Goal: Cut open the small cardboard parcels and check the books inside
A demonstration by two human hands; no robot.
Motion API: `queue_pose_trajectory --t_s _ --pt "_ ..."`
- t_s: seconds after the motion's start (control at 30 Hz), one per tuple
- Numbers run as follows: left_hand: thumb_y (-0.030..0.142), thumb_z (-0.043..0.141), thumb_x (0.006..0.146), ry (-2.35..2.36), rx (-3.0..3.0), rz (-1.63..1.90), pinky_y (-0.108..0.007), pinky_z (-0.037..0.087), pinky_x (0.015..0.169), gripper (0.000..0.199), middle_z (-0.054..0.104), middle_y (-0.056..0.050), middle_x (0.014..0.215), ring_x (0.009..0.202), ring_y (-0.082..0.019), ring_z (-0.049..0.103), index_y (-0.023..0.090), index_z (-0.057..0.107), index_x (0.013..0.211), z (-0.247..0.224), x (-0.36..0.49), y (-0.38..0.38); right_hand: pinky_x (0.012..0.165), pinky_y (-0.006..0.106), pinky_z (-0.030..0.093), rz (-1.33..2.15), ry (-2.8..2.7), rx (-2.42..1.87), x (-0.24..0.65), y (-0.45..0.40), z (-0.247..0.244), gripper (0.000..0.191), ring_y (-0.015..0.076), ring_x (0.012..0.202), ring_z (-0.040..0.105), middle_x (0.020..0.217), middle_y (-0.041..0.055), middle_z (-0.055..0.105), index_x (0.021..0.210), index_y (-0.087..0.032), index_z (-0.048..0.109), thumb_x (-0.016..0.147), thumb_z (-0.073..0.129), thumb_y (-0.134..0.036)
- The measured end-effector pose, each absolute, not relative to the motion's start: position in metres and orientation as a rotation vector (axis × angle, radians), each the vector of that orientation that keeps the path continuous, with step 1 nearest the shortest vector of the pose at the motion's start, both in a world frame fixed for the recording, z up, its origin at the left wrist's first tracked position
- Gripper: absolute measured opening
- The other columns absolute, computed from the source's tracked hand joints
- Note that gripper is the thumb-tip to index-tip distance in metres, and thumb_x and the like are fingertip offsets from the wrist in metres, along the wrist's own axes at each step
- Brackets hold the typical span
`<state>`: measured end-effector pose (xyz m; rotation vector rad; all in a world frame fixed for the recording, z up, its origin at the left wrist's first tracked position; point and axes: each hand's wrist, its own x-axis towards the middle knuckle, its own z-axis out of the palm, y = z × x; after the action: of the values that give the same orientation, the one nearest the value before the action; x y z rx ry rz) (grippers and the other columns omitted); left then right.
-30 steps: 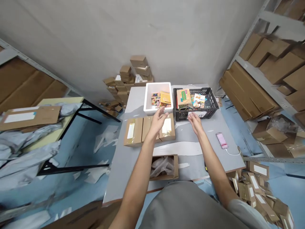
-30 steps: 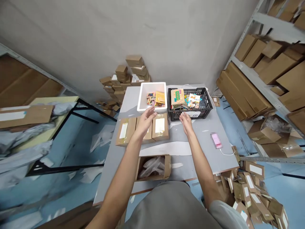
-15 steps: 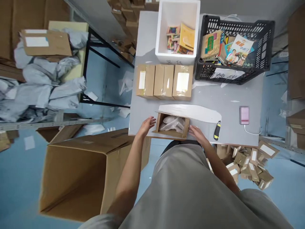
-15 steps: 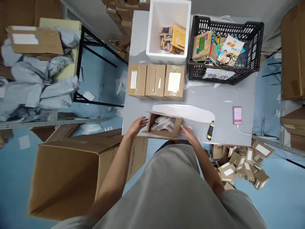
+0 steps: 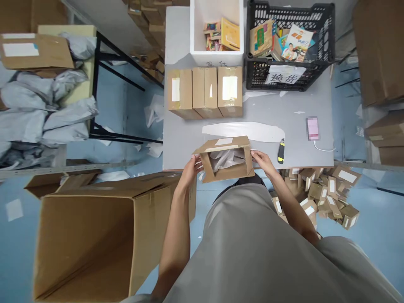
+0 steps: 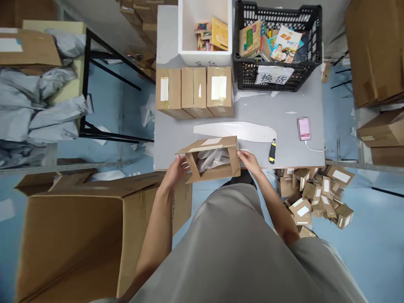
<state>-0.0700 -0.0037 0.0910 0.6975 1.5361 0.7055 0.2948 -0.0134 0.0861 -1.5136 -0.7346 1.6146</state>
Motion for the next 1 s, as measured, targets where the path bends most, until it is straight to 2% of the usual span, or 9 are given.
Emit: queue_pose_trajectory --t_s 0.23,0.4,0.6,0.8,1.0 --pt "0.104 0.056 0.087 1.248 0.788 0.558 -0.046 0.064 0.104 0.098 0.081 -0.018 0.14 0.132 -0.038 0.075 0.021 0.078 0.136 0.072 -0.021 -0.076 0.1 0.039 0.062 1.283 -0.61 -1.649 0.328 -0.144 0.102 0.063 0.0245 0.104 0.076 0.101 0.0035 0.084 0.096 -0.023 0.079 0.084 0.079 -0.085" --pt "0.107 0.067 0.077 1.138 0.811 0.419 -0.042 0.065 0.092 0.097 0.085 -0.015 0.128 0.124 -0.038 0.077 0.024 0.081 0.125 0.046 0.024 -0.119 0.096 0.036 0.06 1.082 -0.467 -1.768 0.348 -0.248 0.107 0.061 0.0226 0.1 0.074 0.097 0.0026 0.082 0.092 -0.024 0.076 0.081 0.081 -0.084" --pt "0.105 0.059 0.086 0.969 0.935 0.296 -0.044 0.064 0.098 0.094 0.087 -0.015 0.116 0.123 -0.038 0.078 0.022 0.082 0.122 0.04 0.066 -0.147 0.097 0.036 0.059 1.003 -0.297 -1.801 0.366 -0.325 0.116 0.07 0.0213 0.096 0.074 0.095 0.0011 0.081 0.089 -0.025 0.075 0.076 0.079 -0.093" --pt "0.104 0.065 0.083 0.945 0.966 0.201 -0.049 0.063 0.109 0.1 0.083 -0.017 0.138 0.135 -0.041 0.075 0.022 0.08 0.137 0.062 0.117 -0.147 0.093 0.036 0.059 0.921 -0.196 -1.763 0.392 -0.361 0.119 0.068 0.0213 0.091 0.072 0.09 0.0003 0.077 0.089 -0.024 0.073 0.079 0.079 -0.091" --pt "0.105 0.062 0.083 0.852 1.088 -0.006 -0.05 0.06 0.114 0.107 0.081 -0.018 0.141 0.132 -0.039 0.075 0.017 0.078 0.141 0.07 0.21 -0.158 0.089 0.034 0.058 0.821 -0.078 -1.778 0.456 -0.419 0.101 0.06 0.0224 0.093 0.07 0.088 0.0011 0.077 0.089 -0.025 0.073 0.085 0.076 -0.085"
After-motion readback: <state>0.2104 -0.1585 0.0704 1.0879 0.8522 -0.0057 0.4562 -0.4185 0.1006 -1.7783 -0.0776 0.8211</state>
